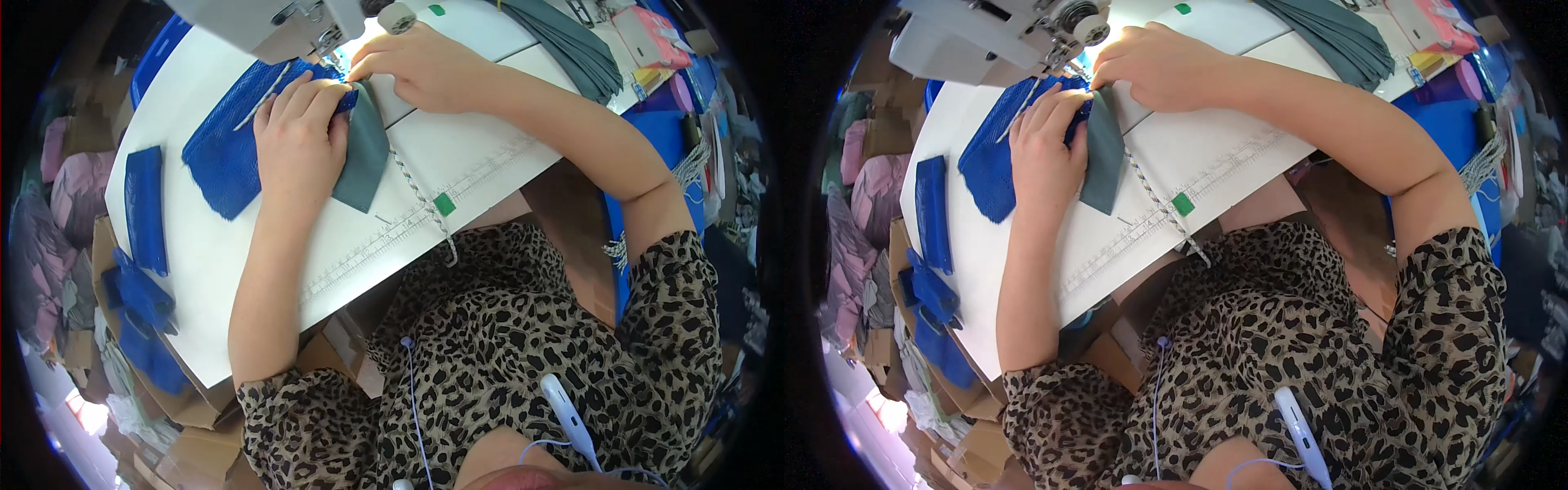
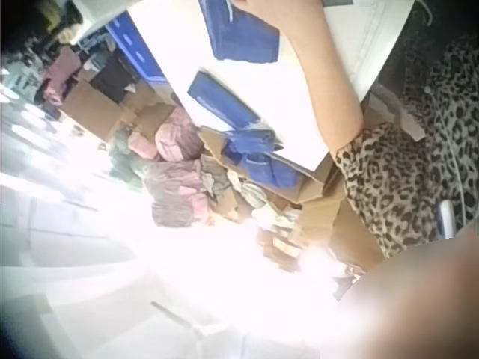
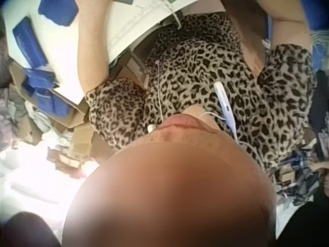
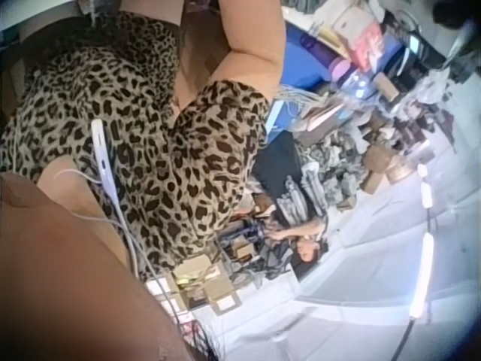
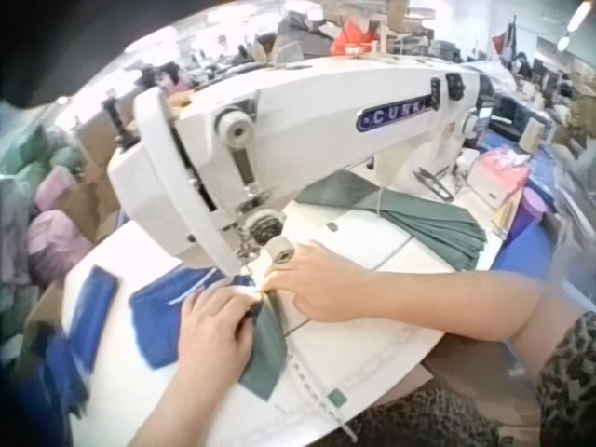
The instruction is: The recorder is sewing a blue mesh pouch with a green fabric trim using an industrial sewing machine.
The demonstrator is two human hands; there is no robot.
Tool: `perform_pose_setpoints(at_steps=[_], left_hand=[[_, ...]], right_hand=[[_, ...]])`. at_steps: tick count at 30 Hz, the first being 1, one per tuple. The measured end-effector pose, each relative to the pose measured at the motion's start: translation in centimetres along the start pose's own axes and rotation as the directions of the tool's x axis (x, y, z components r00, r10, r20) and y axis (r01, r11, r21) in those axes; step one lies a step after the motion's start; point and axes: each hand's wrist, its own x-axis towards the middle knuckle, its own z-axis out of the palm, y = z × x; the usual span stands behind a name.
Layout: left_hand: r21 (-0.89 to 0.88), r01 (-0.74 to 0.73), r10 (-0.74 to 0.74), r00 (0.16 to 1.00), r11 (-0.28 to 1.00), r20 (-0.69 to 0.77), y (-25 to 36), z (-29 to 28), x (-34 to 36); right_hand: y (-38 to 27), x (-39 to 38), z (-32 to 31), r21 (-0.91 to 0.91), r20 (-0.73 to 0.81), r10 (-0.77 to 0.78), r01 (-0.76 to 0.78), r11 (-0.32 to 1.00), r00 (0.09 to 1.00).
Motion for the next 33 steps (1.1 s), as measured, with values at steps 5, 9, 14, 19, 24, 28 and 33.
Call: perform_pose_setpoints(at_steps=[5,9,14,19,24,28,33], left_hand=[[-0.118,0.253,-0.27,0.949,0.96,-0.161,0.1,-2.4,0.2],[-0.09,0.473,-0.449,0.87,0.877,0.202,-1.2,-2.5,-0.5],[-0.255,0.571,-0.473,0.806,0.78,0.358,-1.4,-1.6,-0.3],[-0.117,0.213,-0.2,0.973,0.97,0.111,-2.1,-3.0,-0.1],[0.106,0.205,-0.208,0.978,0.973,0.019,-0.6,-3.7,-0.2],[-0.055,-0.123,0.127,0.989,0.991,0.078,1.9,-4.9,0.0],[-0.095,-0.1,0.116,0.978,0.99,0.172,0.8,-2.9,-0.5]], right_hand=[[0.0,0.1,-1.3,0.329,0.082,0.043,-0.068,0.942,0.996],[-1.7,1.1,-1.9,0.243,0.167,0.092,-0.132,0.961,0.982],[-3.2,3.1,-1.3,0.372,0.343,0.35,-0.468,0.802,0.872],[-2.9,2.6,-0.2,0.595,0.252,0.402,-0.469,0.653,0.88],[-0.8,0.0,-1.4,0.612,0.239,0.048,-0.188,0.768,0.97],[-0.8,-0.8,-2.8,0.4,0.28,-0.253,0.127,0.908,0.926],[-0.8,-1.5,-3.6,0.376,0.237,-0.193,0.093,0.922,0.952]])
